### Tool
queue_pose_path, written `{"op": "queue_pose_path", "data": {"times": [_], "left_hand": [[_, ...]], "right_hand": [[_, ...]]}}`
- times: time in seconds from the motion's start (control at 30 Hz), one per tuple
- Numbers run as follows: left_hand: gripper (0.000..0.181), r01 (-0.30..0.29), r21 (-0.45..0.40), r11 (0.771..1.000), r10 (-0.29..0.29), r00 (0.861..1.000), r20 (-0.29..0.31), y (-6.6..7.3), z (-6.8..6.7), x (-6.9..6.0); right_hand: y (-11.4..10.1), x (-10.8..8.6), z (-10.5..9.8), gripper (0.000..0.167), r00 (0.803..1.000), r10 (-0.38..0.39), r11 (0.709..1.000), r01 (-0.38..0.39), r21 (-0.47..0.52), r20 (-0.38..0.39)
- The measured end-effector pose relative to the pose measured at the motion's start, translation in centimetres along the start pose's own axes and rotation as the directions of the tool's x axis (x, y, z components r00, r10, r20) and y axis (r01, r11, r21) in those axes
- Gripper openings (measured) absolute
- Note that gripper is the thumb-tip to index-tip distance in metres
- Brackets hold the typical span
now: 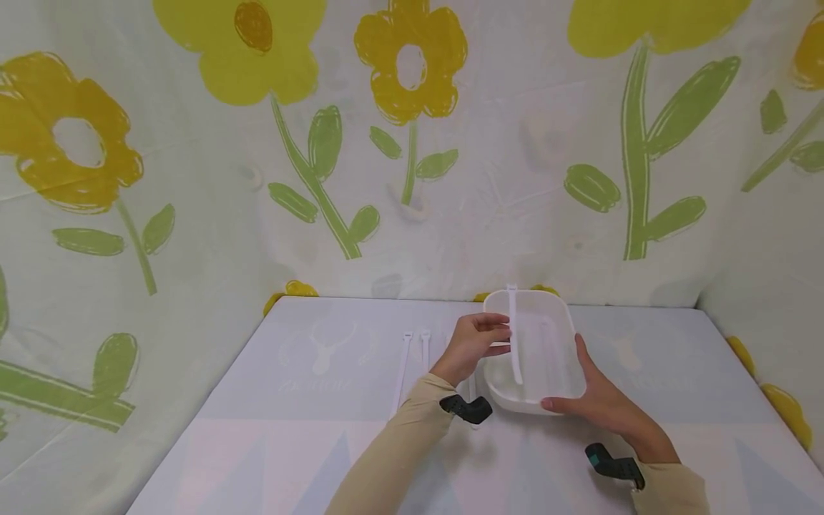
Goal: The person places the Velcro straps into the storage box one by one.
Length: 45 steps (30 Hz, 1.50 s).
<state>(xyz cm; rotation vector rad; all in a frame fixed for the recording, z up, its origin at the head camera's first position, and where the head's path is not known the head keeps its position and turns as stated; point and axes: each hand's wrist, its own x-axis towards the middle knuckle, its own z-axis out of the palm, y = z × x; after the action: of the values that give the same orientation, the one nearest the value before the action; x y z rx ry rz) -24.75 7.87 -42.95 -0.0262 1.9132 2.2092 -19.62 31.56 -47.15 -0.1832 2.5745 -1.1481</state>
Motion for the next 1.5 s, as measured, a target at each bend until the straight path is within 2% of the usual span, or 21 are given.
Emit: {"op": "queue_pose_path", "data": {"times": [0.4, 0.87, 1.3, 1.5], "left_hand": [[0.018, -0.007, 0.001, 1.0, 0.007, 1.0, 0.011, -0.4, 0.6, 0.1], [0.017, 0.012, 0.034, 0.999, -0.012, 1.0, 0.002, -1.3, 1.4, 0.7], [0.015, 0.001, 0.129, 0.992, 0.004, 0.999, -0.039, -1.4, 3.0, 0.9], [0.014, 0.018, 0.175, 0.984, -0.005, 0.997, -0.074, -1.2, 3.5, 1.0]], "right_hand": [[-0.2, 0.0, -0.1, 0.137, 0.999, 0.039, 0.999, -0.039, -0.009, 0.015], [-0.1, 0.0, -0.1, 0.135, 1.0, 0.005, 1.0, -0.005, 0.009, 0.008], [-0.4, -0.2, 0.0, 0.135, 1.0, -0.007, 0.999, 0.007, 0.034, -0.001], [-0.5, -0.2, 0.0, 0.136, 1.0, -0.005, 0.999, 0.004, 0.043, 0.007]]}}
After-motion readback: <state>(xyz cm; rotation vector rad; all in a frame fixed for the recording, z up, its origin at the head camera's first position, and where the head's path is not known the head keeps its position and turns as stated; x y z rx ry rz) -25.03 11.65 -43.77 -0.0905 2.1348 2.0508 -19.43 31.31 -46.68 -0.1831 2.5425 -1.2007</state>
